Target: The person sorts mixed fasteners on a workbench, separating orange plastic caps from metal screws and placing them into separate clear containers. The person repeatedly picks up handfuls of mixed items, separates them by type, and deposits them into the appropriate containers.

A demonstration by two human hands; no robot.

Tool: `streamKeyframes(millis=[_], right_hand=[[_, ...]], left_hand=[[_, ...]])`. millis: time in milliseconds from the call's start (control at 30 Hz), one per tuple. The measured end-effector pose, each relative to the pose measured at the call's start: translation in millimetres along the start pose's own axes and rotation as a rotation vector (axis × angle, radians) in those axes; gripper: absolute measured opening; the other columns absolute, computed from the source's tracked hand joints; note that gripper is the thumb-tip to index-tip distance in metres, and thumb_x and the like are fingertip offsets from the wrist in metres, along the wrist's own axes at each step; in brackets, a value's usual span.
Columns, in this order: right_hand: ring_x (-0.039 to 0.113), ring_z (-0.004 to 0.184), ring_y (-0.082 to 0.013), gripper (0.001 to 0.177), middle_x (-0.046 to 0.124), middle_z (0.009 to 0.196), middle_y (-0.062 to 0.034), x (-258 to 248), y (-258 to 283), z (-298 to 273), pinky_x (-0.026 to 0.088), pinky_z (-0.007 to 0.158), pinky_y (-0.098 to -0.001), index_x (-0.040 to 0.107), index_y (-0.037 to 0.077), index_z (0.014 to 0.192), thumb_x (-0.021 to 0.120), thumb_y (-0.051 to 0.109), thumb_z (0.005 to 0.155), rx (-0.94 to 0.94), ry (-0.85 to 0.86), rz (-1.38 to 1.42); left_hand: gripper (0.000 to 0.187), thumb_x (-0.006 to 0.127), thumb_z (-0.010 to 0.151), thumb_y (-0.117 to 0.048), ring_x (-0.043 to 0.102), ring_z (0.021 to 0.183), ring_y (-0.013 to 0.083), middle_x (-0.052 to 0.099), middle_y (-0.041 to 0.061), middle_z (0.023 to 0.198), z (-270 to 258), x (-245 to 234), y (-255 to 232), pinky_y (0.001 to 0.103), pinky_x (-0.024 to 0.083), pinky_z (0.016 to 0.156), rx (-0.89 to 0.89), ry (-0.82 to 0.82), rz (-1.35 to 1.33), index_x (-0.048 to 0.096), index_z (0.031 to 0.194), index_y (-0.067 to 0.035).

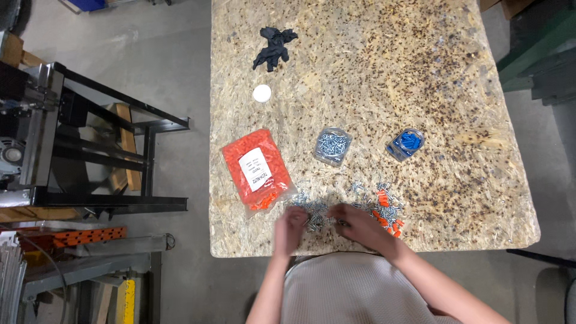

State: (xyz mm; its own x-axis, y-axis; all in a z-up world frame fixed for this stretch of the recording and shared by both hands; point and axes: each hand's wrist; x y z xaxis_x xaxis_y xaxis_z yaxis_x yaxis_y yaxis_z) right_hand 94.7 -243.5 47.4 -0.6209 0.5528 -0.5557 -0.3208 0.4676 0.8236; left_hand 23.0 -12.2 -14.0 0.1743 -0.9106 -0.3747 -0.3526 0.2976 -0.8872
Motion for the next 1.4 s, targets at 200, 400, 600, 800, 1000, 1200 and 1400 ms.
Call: streamKeyframes(millis=[200, 400, 600, 800, 1000, 1200, 1400], right_hand=[[0.074, 0.089, -0.016, 0.042, 0.077, 0.099, 0.0007, -32, -80, -36, 0.059, 0.089, -0.0316, 0.074, 0.022, 0.122, 0.078, 0.007, 0.082, 0.214, -0.473, 0.016], [0.072, 0.083, -0.0173, 0.04, 0.073, 0.101, 0.0026, -62, -165, -67, 0.058, 0.079, -0.034, 0.072, 0.021, 0.119, 0.081, 0.018, 0.08, 0.313, -0.595, -0.247], [0.075, 0.102, -0.0231, 0.026, 0.078, 0.106, -0.0051, -66, -101, -52, 0.059, 0.094, -0.0366, 0.077, 0.016, 0.115, 0.075, 0.018, 0.089, 0.466, -0.256, -0.264], [0.074, 0.105, -0.0258, 0.023, 0.077, 0.105, -0.0067, -37, -142, -47, 0.06, 0.092, -0.0406, 0.076, 0.016, 0.11, 0.073, 0.023, 0.088, 0.461, -0.126, -0.443], [0.074, 0.103, -0.019, 0.017, 0.077, 0.099, 0.0007, -27, -136, -48, 0.061, 0.089, -0.0334, 0.078, 0.022, 0.105, 0.073, 0.026, 0.089, 0.562, -0.124, -0.494], [0.077, 0.078, -0.0256, 0.014, 0.076, 0.092, -0.0117, -39, -101, -40, 0.074, 0.061, -0.0292, 0.075, 0.006, 0.095, 0.066, -0.005, 0.092, 0.426, -0.248, -0.372], [0.079, 0.076, -0.0261, 0.019, 0.075, 0.101, -0.0171, -42, -102, -34, 0.075, 0.061, -0.0293, 0.074, 0.002, 0.11, 0.075, 0.015, 0.095, 0.548, -0.098, -0.47]], left_hand=[[0.021, 0.078, 0.088, -0.037, 0.072, 0.096, 0.0337, 0.073, 0.002, 0.106, 36, -63, 50, 0.048, 0.058, 0.082, -0.102, -0.3, 0.485, 0.072, 0.102, -0.022], [0.01, 0.08, 0.084, -0.038, 0.072, 0.103, 0.0204, 0.064, -0.015, 0.101, 56, -81, 57, 0.041, 0.059, 0.092, -0.269, -0.242, 0.698, 0.073, 0.091, -0.035], [0.014, 0.076, 0.088, -0.034, 0.072, 0.09, 0.0233, 0.06, -0.008, 0.082, 71, -81, 65, 0.041, 0.059, 0.087, -0.356, -0.324, 0.663, 0.07, 0.076, -0.037], [0.017, 0.084, 0.081, -0.029, 0.066, 0.083, 0.0252, 0.056, 0.0, 0.076, 71, -84, 93, 0.042, 0.054, 0.079, -0.226, -0.357, 0.368, 0.069, 0.089, -0.025], [0.025, 0.055, 0.101, -0.03, 0.072, 0.087, 0.043, 0.076, 0.018, 0.087, -2, -45, -9, 0.05, 0.054, 0.076, -0.14, 0.095, 0.202, 0.074, 0.102, -0.013], [0.023, 0.056, 0.102, -0.024, 0.074, 0.089, 0.0198, 0.079, 0.005, 0.106, -30, -22, -16, 0.034, 0.059, 0.077, -0.023, 0.308, 0.125, 0.073, 0.11, -0.011], [0.028, 0.048, 0.107, -0.025, 0.038, 0.053, 0.0107, 0.047, -0.003, 0.059, -36, -20, -33, 0.031, 0.022, 0.053, 0.061, 0.344, 0.123, 0.065, 0.088, -0.013]])
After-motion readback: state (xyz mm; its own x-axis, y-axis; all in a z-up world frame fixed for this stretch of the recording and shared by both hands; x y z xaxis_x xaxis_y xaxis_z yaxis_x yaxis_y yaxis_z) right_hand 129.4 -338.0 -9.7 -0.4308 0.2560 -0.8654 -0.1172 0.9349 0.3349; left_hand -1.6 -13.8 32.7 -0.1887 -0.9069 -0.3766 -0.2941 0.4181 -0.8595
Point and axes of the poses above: each hand's wrist, its own z-axis towards the middle knuckle, its own x-axis out of the palm, y = z × x
